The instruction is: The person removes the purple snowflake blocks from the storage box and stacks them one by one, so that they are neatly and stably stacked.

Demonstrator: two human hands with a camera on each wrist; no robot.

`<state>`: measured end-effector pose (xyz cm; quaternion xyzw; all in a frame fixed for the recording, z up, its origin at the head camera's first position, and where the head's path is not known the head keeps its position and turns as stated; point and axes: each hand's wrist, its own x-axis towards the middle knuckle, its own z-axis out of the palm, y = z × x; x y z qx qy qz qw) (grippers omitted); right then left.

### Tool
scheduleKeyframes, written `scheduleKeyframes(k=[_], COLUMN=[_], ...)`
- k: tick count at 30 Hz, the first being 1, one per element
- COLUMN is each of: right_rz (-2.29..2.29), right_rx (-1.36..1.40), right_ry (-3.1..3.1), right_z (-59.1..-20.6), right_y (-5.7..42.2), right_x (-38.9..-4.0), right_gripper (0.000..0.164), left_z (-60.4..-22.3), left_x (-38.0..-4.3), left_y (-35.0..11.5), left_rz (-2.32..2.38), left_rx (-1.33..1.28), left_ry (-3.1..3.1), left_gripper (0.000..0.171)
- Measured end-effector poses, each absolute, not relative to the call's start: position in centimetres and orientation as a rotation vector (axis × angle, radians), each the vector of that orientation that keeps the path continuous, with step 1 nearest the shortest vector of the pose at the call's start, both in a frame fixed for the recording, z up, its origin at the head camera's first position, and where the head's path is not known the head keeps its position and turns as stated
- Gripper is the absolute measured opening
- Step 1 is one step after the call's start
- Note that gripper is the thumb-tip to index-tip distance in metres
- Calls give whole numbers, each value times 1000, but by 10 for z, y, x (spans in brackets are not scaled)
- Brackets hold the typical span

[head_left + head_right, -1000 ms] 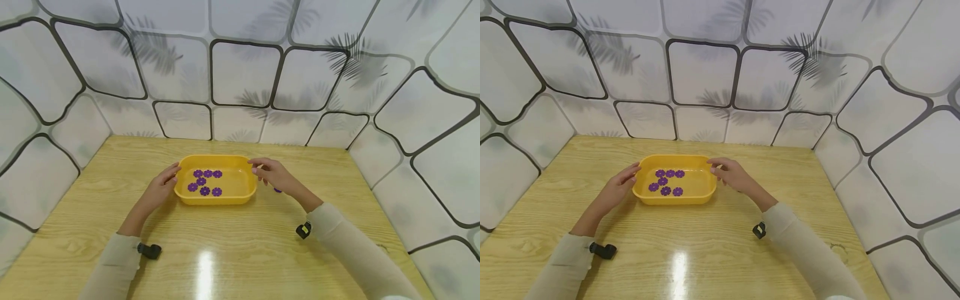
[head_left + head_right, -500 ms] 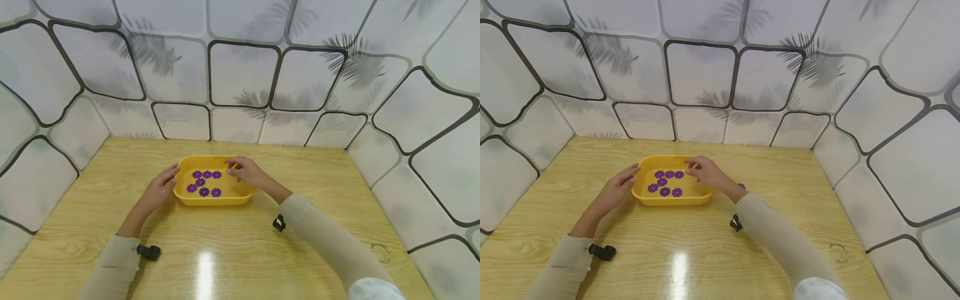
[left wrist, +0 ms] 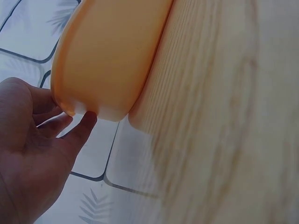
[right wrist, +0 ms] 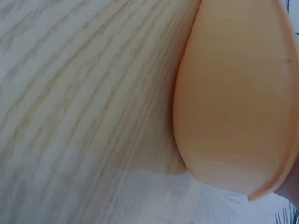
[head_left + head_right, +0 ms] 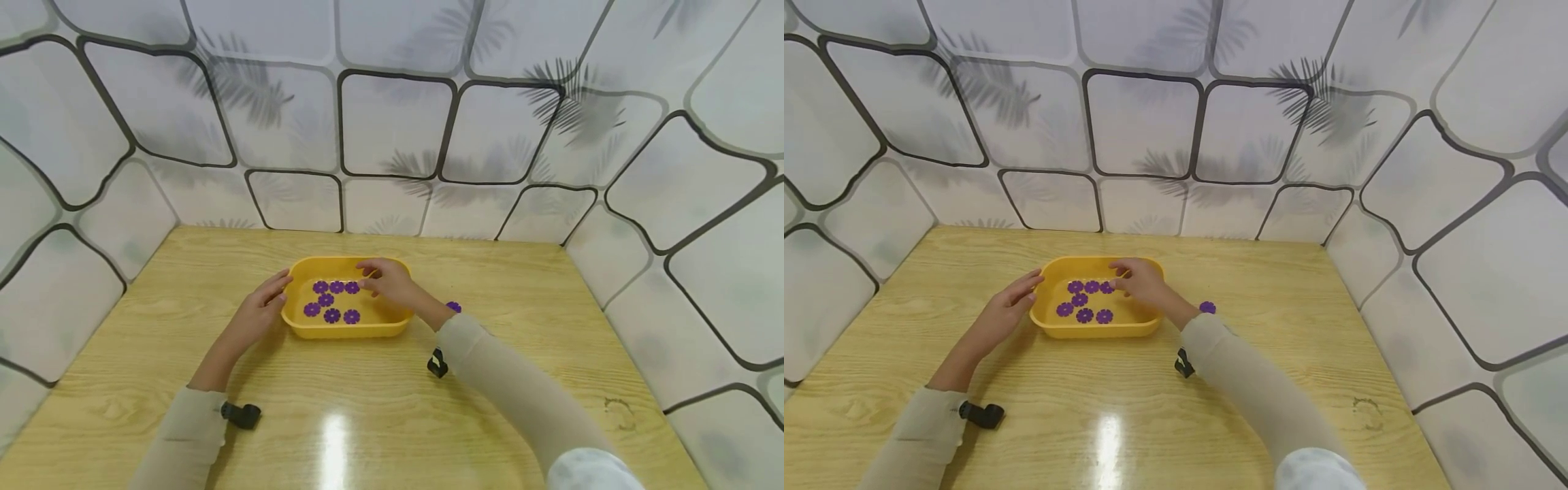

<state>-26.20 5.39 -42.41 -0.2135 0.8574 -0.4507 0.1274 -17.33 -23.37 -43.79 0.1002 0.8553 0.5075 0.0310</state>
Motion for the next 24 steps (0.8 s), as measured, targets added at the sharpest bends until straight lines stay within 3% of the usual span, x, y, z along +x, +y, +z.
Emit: scheduleKeyframes(k=[24], right_rz=[-1045], right_rx=[-585], right_ry=[2589], right_z=[-439], right_y=[37], right_x=[-264], right_gripper=[41], left_z=[-444], left_x=[-172], left_y=[-233], left_rz=[1606], left_rx=[353], left_ry=[2653], left_gripper=[46])
